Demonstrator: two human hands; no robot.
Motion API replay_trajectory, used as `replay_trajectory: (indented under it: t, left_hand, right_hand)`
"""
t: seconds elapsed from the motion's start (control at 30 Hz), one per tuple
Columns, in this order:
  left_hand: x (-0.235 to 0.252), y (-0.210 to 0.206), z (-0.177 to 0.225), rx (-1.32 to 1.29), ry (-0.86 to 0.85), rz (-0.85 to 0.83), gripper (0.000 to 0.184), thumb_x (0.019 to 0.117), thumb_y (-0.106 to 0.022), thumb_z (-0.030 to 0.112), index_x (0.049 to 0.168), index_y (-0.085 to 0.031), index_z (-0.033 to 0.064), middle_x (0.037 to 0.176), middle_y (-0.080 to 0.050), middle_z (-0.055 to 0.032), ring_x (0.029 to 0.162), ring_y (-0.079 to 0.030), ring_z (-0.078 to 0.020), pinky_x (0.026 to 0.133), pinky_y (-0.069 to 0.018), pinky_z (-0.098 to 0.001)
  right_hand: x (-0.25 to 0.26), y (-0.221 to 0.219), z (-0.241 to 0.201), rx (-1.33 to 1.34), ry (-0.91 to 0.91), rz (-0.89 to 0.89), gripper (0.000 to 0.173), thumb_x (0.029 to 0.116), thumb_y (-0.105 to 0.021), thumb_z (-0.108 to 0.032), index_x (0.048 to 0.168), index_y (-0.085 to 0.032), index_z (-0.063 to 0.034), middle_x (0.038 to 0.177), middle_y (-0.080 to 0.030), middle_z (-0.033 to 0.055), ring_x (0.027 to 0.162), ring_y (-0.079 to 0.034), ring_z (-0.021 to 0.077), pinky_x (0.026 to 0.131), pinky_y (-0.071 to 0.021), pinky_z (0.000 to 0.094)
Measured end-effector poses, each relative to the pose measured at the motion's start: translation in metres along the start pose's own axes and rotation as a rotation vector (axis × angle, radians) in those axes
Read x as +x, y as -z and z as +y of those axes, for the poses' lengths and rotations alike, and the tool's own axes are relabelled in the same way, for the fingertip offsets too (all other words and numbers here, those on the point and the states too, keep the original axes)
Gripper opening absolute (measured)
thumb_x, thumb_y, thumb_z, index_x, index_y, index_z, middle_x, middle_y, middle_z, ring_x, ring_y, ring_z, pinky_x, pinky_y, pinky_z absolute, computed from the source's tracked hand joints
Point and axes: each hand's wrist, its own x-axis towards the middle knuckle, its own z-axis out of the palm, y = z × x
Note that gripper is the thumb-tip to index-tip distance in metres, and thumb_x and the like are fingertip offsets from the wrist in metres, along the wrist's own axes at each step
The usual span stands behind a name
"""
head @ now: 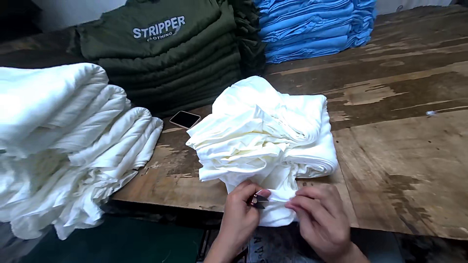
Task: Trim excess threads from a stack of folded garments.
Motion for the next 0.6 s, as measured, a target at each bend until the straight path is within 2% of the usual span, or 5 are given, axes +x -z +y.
replay_trajectory:
  t: [0.13,0.2,0.3,0.47,0.6]
  left_hand:
    - [0.003,-0.002,-0.001,-0.069,0.082,-0.015,0.016,0.0951,-0.066,0.023,0.085,-0.076,0.0161,0.081,-0.067,0.0078,0.074,-0.061,-0.0001,0.065,-0.0508,-0.0185]
    - [0.001,-0.005,0.004,-0.058,0.083,0.041,0.010,0.0886,-0.073,0.023,0.094,-0.076,0.0151,0.089,-0.070,0.0049,0.078,-0.065,-0.0030,0.068,-0.0562,-0.0208]
    - [-0.004,-0.005,0.014,0.057,-0.137,0.165,0.036,0.0886,-0.079,0.043,0.113,-0.076,0.0163,0.101,-0.067,0.0000,0.092,-0.066,-0.0066,0.078,-0.0599,-0.0237]
    - [-0.011,-0.019,0.029,0.434,-0.546,0.243,0.019,0.0962,-0.069,0.027,0.115,-0.073,0.0262,0.100,-0.068,0.0014,0.091,-0.060,-0.0150,0.085,-0.0430,-0.0370]
    - [-0.008,-0.022,0.026,0.446,-0.495,0.282,0.011,0.0947,-0.071,0.027,0.104,-0.076,0.0241,0.097,-0.071,0.0034,0.090,-0.060,-0.0149,0.082,-0.0438,-0.0372]
  right_hand:
    - [-0.003,0.004,0.002,0.145,-0.103,0.017,0.022,0.1022,-0.060,-0.043,0.096,-0.065,-0.0223,0.105,-0.065,-0.0060,0.105,-0.061,0.0062,0.093,-0.0501,0.0253]
    - [-0.005,0.006,0.001,0.132,-0.095,0.017,0.024,0.1035,-0.057,-0.043,0.096,-0.063,-0.0219,0.105,-0.063,-0.0059,0.104,-0.060,0.0054,0.092,-0.0492,0.0240]
    - [-0.009,0.008,0.000,0.091,-0.068,0.061,0.021,0.1015,-0.061,-0.042,0.096,-0.064,-0.0227,0.105,-0.062,-0.0069,0.103,-0.059,0.0044,0.091,-0.0480,0.0218]
    - [-0.016,0.010,-0.001,0.032,-0.013,0.086,0.012,0.0982,-0.068,-0.039,0.097,-0.066,-0.0264,0.108,-0.057,-0.0085,0.107,-0.055,0.0036,0.095,-0.0452,0.0215]
    - [-0.019,0.019,-0.001,-0.058,-0.006,-0.004,0.030,0.0921,-0.067,-0.054,0.079,-0.064,-0.0269,0.095,-0.064,-0.0079,0.098,-0.058,0.0086,0.097,-0.0422,0.0335]
